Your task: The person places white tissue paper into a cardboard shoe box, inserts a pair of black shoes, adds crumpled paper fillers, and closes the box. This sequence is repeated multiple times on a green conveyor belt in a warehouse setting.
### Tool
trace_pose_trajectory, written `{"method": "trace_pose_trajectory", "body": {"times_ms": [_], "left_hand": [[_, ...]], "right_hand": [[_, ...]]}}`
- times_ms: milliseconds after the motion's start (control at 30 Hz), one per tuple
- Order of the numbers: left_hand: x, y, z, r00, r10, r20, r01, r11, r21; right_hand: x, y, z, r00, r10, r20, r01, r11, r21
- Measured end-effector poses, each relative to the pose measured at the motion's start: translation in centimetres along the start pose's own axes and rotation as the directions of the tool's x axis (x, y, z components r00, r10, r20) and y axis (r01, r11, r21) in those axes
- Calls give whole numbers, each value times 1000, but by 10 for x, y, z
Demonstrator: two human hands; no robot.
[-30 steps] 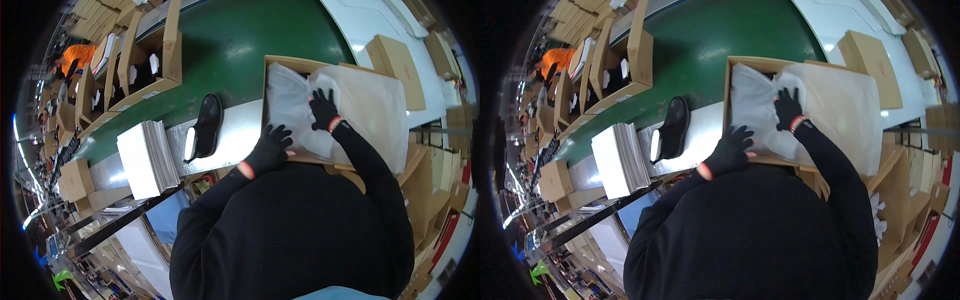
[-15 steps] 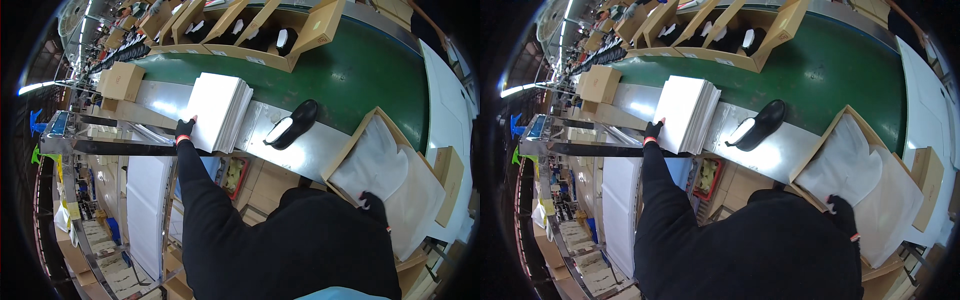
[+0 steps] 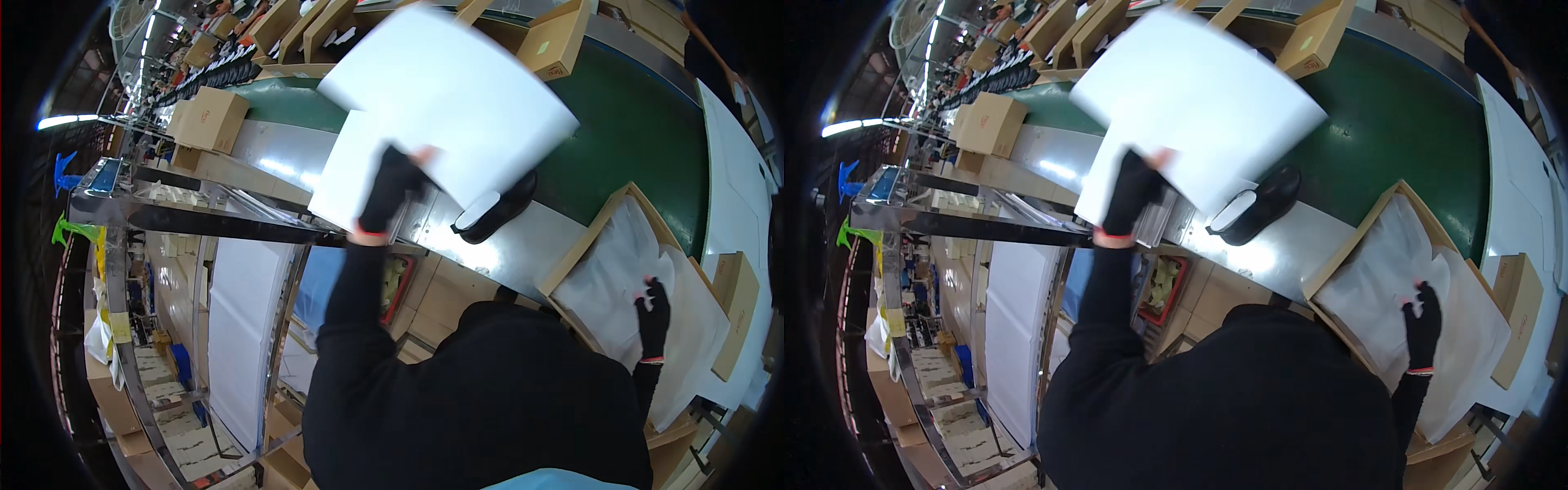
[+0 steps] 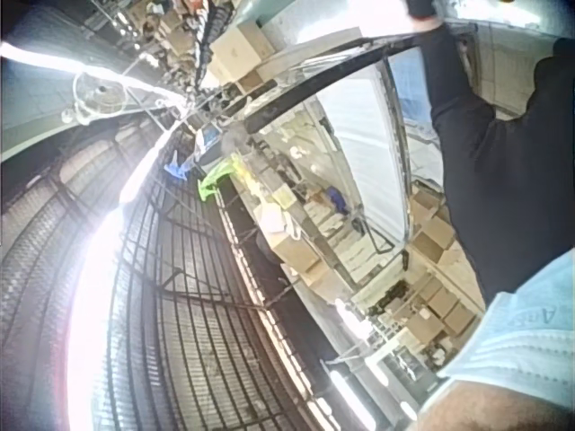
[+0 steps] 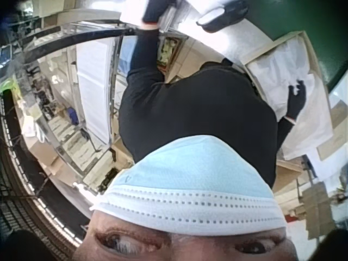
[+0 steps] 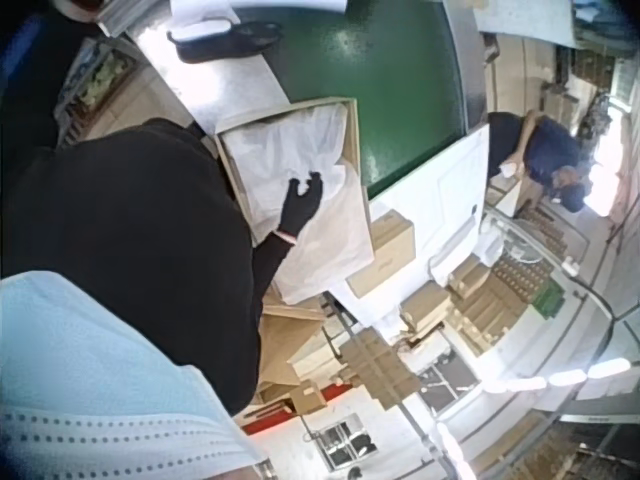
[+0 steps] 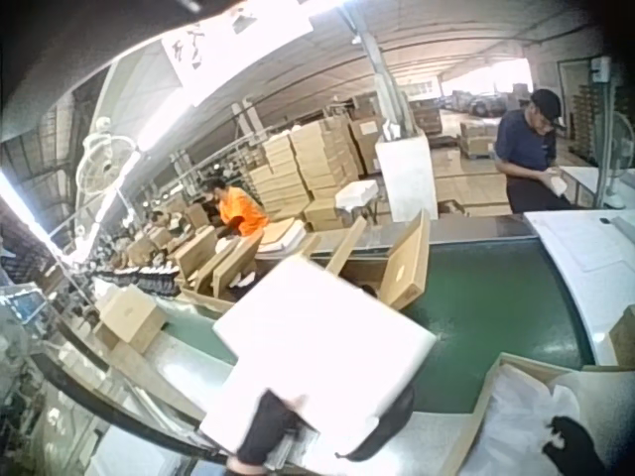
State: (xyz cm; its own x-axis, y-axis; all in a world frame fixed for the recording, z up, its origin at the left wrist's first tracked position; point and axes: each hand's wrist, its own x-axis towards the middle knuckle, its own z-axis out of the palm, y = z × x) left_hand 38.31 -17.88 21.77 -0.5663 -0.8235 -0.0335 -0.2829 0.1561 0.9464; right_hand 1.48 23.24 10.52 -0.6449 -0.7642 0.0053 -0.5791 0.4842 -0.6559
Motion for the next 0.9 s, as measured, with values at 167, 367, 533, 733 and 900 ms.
{"method": "trace_pose_trajectory", "body": {"times_ms": [167,367,533,733,900], "left_hand": [[-12,29,217,714,-52,698,240,955,-174],[-10,-72,366,673,89,734,-149,989,17],[-9,-18,351,559,-28,829,9,1000,27],[-18,-44,391,501,-209,840,-93,952,293],[17,-18,313,691,202,694,-641,615,460]], "right_hand": [[-12,38,-43,932,-40,-360,-59,964,-258],[-69,72,-75,840,61,-539,-302,878,-371],[-122,106,-79,724,218,-654,-497,822,-276],[-132,130,-88,634,282,-720,-678,650,-343],[-136,156,-82,648,336,-684,-701,614,-362]]}}
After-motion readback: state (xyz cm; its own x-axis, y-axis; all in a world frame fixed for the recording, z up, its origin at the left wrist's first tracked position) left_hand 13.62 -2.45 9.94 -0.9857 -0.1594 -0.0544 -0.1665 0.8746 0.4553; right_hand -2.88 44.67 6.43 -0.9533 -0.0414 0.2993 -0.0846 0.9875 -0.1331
